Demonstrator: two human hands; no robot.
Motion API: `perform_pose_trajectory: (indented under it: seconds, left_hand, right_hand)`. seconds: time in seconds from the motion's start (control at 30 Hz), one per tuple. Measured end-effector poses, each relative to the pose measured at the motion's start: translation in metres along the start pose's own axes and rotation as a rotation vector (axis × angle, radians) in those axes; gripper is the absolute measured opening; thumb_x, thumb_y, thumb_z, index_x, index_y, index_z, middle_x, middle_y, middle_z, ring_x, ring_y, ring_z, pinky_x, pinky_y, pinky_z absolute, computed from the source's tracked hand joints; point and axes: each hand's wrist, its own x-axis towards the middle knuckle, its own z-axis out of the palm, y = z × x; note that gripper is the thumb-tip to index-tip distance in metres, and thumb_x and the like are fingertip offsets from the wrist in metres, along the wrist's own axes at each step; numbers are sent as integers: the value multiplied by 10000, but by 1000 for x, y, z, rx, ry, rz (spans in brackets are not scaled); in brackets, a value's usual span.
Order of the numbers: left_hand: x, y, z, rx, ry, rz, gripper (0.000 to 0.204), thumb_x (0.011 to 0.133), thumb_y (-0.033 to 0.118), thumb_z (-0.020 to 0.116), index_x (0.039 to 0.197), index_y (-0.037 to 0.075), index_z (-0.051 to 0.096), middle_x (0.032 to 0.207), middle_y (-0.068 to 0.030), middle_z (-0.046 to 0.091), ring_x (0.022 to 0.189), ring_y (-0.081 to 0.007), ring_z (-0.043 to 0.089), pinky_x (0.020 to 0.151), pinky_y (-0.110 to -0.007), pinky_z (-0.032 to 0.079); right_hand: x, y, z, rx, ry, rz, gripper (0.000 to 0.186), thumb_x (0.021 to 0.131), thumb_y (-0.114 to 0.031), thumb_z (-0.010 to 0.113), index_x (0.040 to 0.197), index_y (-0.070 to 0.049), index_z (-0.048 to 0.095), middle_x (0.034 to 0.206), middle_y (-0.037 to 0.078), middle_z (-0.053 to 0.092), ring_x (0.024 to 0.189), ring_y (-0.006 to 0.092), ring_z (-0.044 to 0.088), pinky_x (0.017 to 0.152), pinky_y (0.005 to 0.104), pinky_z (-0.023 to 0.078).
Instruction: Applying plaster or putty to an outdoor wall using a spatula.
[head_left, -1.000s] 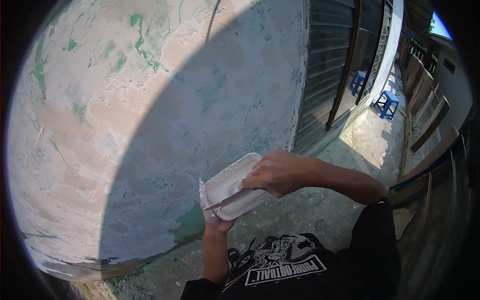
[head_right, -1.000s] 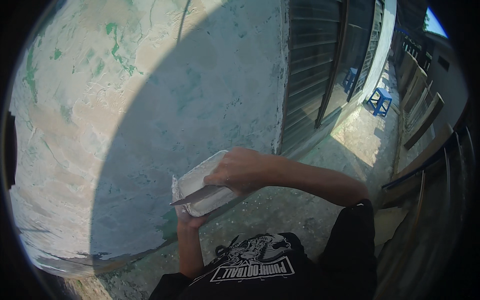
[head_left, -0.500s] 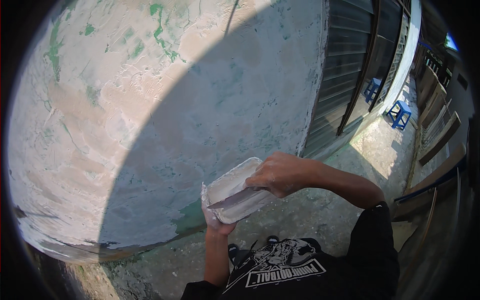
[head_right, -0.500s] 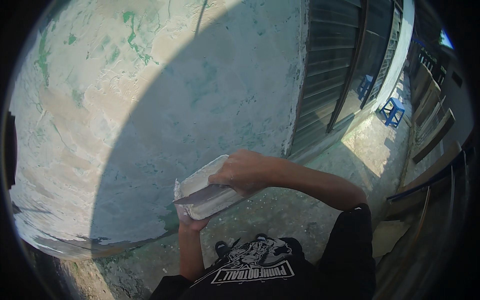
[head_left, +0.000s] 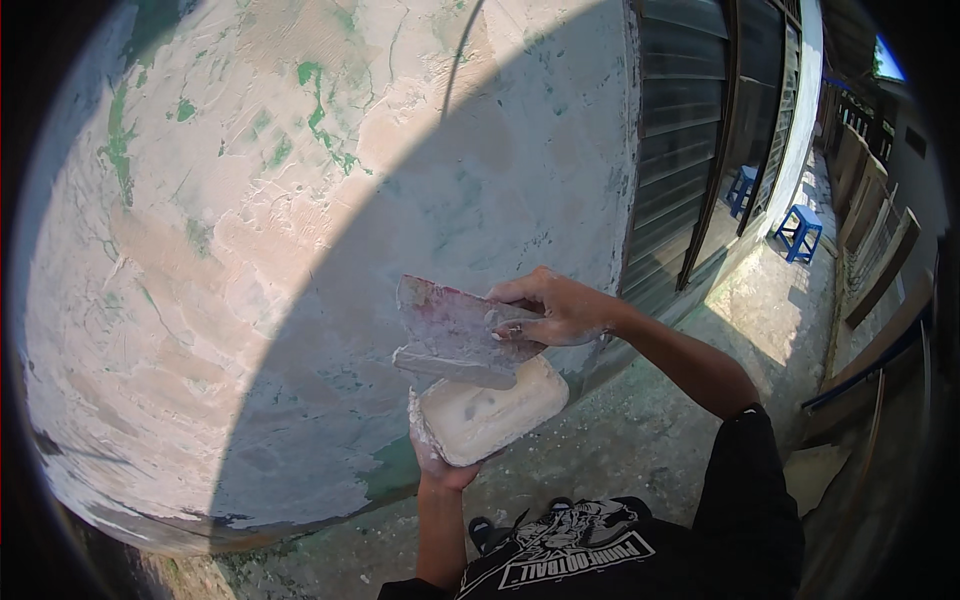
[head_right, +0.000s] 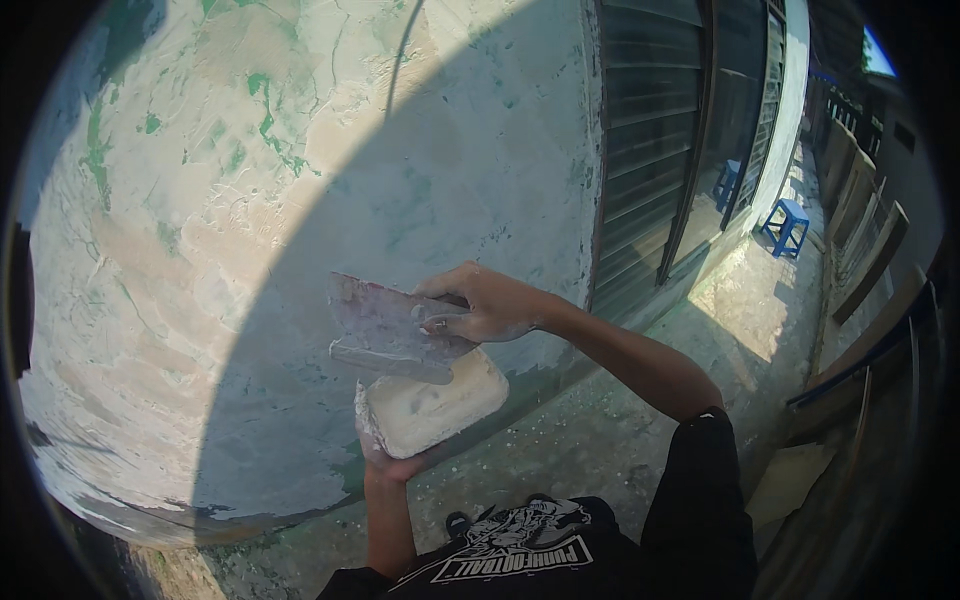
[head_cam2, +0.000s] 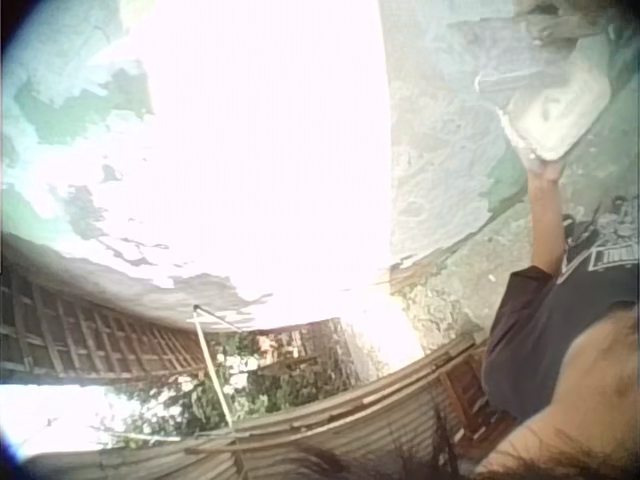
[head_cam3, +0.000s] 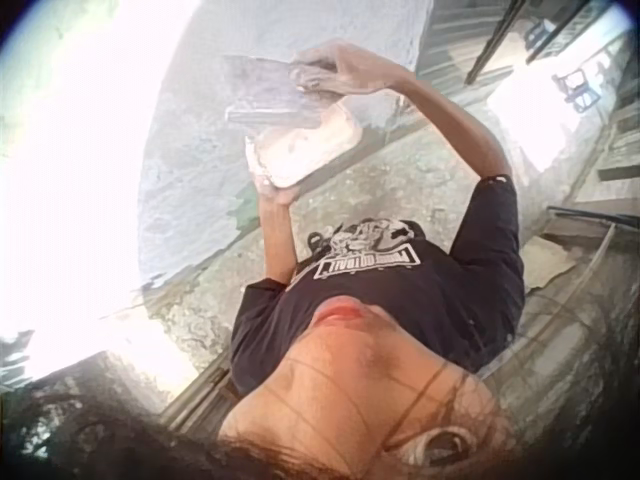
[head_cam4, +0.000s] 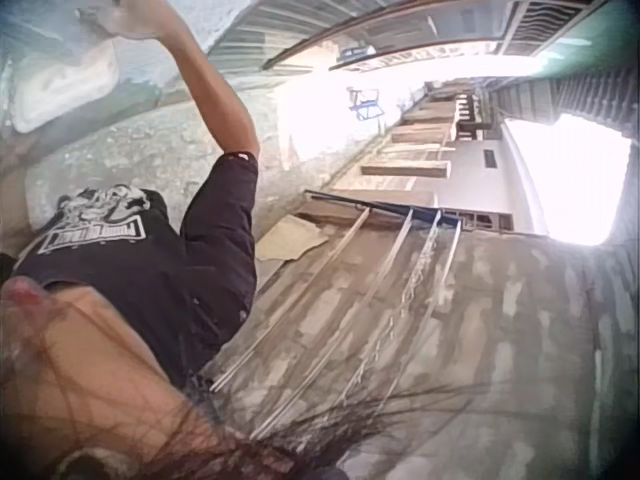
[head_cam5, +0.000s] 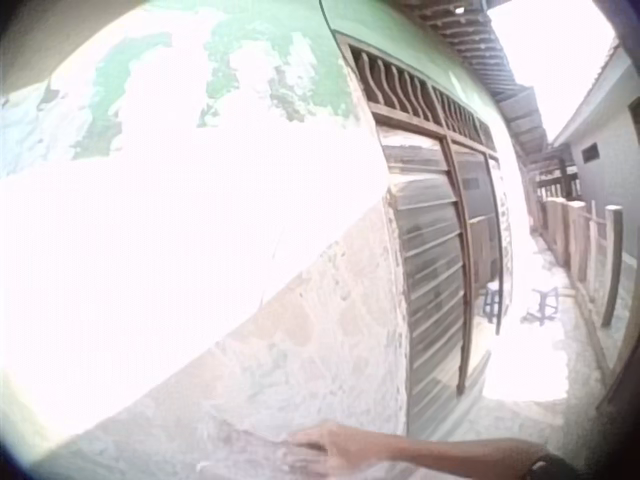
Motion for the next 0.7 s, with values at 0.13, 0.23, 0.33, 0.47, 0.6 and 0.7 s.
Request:
perform_pose_trajectory:
  seconds: [0.13,0.23,0.33,0.47,0.6,0.7]
  left_hand:
    - [0,12,17,-176,-122,-95,777,871,714,284,1385,150,427,1373,-147,472,1201,-420,490,890,-609,435]
    - [0,19,21,-182,-156,-82,781,864,728,277,1376,162,440,1360,-130,491,1152,-416,529,837,-591,454]
    - [-1,25,27,-122,-74,-40,774,868,725,261,1374,167,439,1353,-113,501,1102,-406,562,810,-598,461]
    - [0,29,12,-89,-175,-27,758,885,696,238,1385,155,420,1368,-113,486,1158,-398,524,910,-625,410]
    - [2,31,1,-254,-392,-75,743,893,676,233,1384,150,419,1392,-114,461,1243,-380,449,1023,-578,322]
    - [0,33,-7,-178,-349,-46,742,890,678,236,1376,151,431,1393,-117,460,1251,-372,440,1038,-552,307]
  right_hand:
    - [15,14,-32,699,297,186,362,879,-71,622,1209,62,554,1027,136,667,860,174,656,779,297,532]
    - [35,11,-70,852,480,119,369,892,-85,607,1210,87,531,1053,120,646,898,153,648,810,275,541]
    - [60,5,-117,900,615,-107,350,884,-103,612,1176,75,538,1067,116,627,910,160,649,803,283,558]
    - [100,-8,-169,501,982,-104,298,873,-119,610,1113,56,577,951,122,659,826,174,667,723,306,563]
    - [127,-13,-192,-348,1363,-117,200,876,-126,584,1013,18,606,703,172,665,637,263,677,615,375,543]
    - [148,-4,-187,-855,1332,-82,156,887,-130,556,966,-2,595,636,190,636,583,338,655,572,425,527]
